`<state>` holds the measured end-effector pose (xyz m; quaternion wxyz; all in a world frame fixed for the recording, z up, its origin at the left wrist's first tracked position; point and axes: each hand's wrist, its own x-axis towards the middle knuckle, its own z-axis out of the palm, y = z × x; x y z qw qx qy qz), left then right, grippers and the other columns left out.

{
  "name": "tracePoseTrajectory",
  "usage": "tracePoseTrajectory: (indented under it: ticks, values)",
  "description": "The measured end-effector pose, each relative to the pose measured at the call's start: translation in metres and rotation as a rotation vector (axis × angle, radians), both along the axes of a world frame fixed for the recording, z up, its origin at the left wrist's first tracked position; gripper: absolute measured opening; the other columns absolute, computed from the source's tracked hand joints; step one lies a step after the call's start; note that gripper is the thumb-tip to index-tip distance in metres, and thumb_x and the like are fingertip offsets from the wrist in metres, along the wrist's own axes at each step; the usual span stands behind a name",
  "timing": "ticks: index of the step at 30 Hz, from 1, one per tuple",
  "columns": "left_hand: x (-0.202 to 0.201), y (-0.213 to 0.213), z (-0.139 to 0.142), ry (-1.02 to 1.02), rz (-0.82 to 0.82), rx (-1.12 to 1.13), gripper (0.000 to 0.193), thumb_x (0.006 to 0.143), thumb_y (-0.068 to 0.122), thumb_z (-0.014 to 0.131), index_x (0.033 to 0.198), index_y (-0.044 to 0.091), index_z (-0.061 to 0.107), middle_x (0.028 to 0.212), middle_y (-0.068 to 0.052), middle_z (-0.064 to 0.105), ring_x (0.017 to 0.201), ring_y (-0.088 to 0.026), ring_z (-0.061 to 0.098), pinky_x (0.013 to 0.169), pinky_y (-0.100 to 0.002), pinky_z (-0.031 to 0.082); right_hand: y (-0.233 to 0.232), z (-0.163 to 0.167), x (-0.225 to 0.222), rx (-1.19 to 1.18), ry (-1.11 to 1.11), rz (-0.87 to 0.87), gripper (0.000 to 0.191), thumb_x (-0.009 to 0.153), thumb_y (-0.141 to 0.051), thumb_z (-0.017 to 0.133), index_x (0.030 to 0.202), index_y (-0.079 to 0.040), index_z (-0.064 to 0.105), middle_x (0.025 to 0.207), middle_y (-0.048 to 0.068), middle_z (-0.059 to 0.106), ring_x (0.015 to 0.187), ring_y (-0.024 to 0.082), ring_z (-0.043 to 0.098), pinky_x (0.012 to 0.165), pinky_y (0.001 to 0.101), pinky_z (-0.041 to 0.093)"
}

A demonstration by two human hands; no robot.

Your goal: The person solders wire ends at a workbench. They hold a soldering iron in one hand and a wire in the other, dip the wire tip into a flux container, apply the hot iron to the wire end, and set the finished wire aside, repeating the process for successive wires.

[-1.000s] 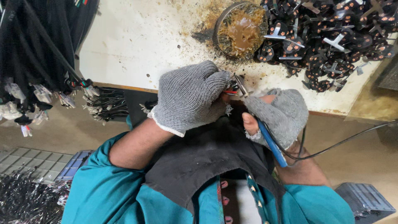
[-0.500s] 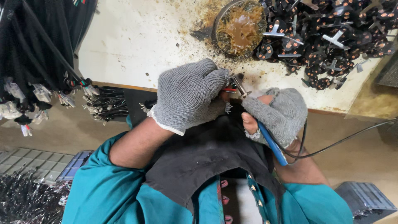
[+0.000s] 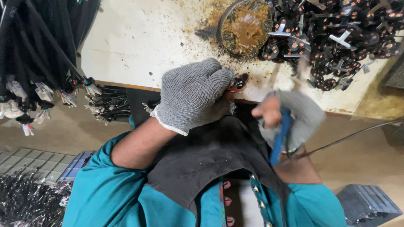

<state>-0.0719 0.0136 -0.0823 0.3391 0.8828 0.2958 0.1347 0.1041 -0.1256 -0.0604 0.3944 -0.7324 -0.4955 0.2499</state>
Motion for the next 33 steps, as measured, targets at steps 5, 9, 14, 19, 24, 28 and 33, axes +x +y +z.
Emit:
tracePoseTrajectory:
  ticks: [5, 9, 14, 19, 24, 28, 33]
  values:
    - [-0.001, 0.001, -0.001, -0.017, -0.001, -0.009, 0.041, 0.07, 0.028, 0.082, 0.107, 0.018, 0.069, 0.088, -0.006, 0.059, 0.075, -0.03, 0.066, 0.058, -0.044, 0.048, 0.014, 0.001, -0.011, -0.105, 0.096, -0.005, 0.012, 0.096, -0.008, 0.067, 0.101, 0.001, 0.071, 0.097, 0.013, 0.073, 0.091, 0.027, 0.07, 0.087, 0.0342, 0.054]
    - [0.0, 0.0, -0.002, -0.035, 0.017, 0.006, 0.033, 0.075, 0.025, 0.082, 0.105, 0.018, 0.068, 0.089, -0.005, 0.059, 0.077, -0.028, 0.066, 0.061, -0.043, 0.049, 0.021, -0.002, -0.012, -0.066, -0.068, 0.046, 0.007, 0.1, -0.005, 0.073, 0.106, -0.004, 0.076, 0.102, 0.009, 0.077, 0.094, 0.021, 0.076, 0.086, 0.0291, 0.058]
    - [0.002, 0.001, 0.0, -0.013, 0.012, 0.01, 0.033, 0.074, 0.028, 0.083, 0.1, 0.017, 0.067, 0.087, -0.006, 0.059, 0.074, -0.029, 0.065, 0.058, -0.043, 0.048, 0.015, -0.009, -0.017, -0.065, -0.167, 0.026, 0.011, 0.101, -0.002, 0.073, 0.112, -0.003, 0.075, 0.103, 0.013, 0.078, 0.095, 0.022, 0.076, 0.085, 0.0305, 0.059]
    - [0.001, 0.0, -0.001, -0.023, 0.019, 0.03, 0.031, 0.076, 0.026, 0.081, 0.102, 0.017, 0.066, 0.087, -0.006, 0.059, 0.074, -0.029, 0.065, 0.06, -0.044, 0.048, 0.004, -0.013, -0.019, 0.045, 0.13, -0.103, 0.014, 0.109, -0.004, 0.068, 0.121, 0.002, 0.064, 0.11, 0.013, 0.071, 0.098, 0.025, 0.071, 0.093, 0.0316, 0.058]
    - [-0.001, -0.004, -0.007, -0.025, 0.019, 0.037, 0.031, 0.077, 0.028, 0.082, 0.103, 0.017, 0.067, 0.087, -0.006, 0.059, 0.073, -0.029, 0.065, 0.058, -0.043, 0.048, 0.012, -0.026, -0.021, 0.216, 0.2, -0.013, 0.034, 0.099, -0.007, 0.077, 0.12, -0.001, 0.051, 0.11, 0.008, 0.069, 0.098, 0.021, 0.073, 0.084, 0.0282, 0.063]
    - [0.003, -0.002, -0.001, -0.026, 0.02, 0.03, 0.031, 0.076, 0.028, 0.081, 0.102, 0.018, 0.066, 0.087, -0.006, 0.059, 0.074, -0.029, 0.065, 0.059, -0.043, 0.048, 0.01, -0.024, -0.022, 0.066, 0.256, -0.041, 0.03, 0.098, -0.005, 0.077, 0.114, 0.0, 0.053, 0.106, 0.008, 0.072, 0.098, 0.018, 0.071, 0.088, 0.0282, 0.06]
    - [-0.003, 0.013, 0.019, -0.13, -0.043, -0.163, 0.033, 0.087, 0.029, 0.075, 0.113, 0.013, 0.063, 0.088, -0.01, 0.064, 0.077, -0.034, 0.066, 0.065, -0.045, 0.051, 0.0, -0.029, -0.018, -0.057, 0.365, -0.001, 0.013, 0.104, -0.009, 0.075, 0.111, -0.002, 0.066, 0.102, 0.008, 0.073, 0.093, 0.016, 0.071, 0.088, 0.0266, 0.058]
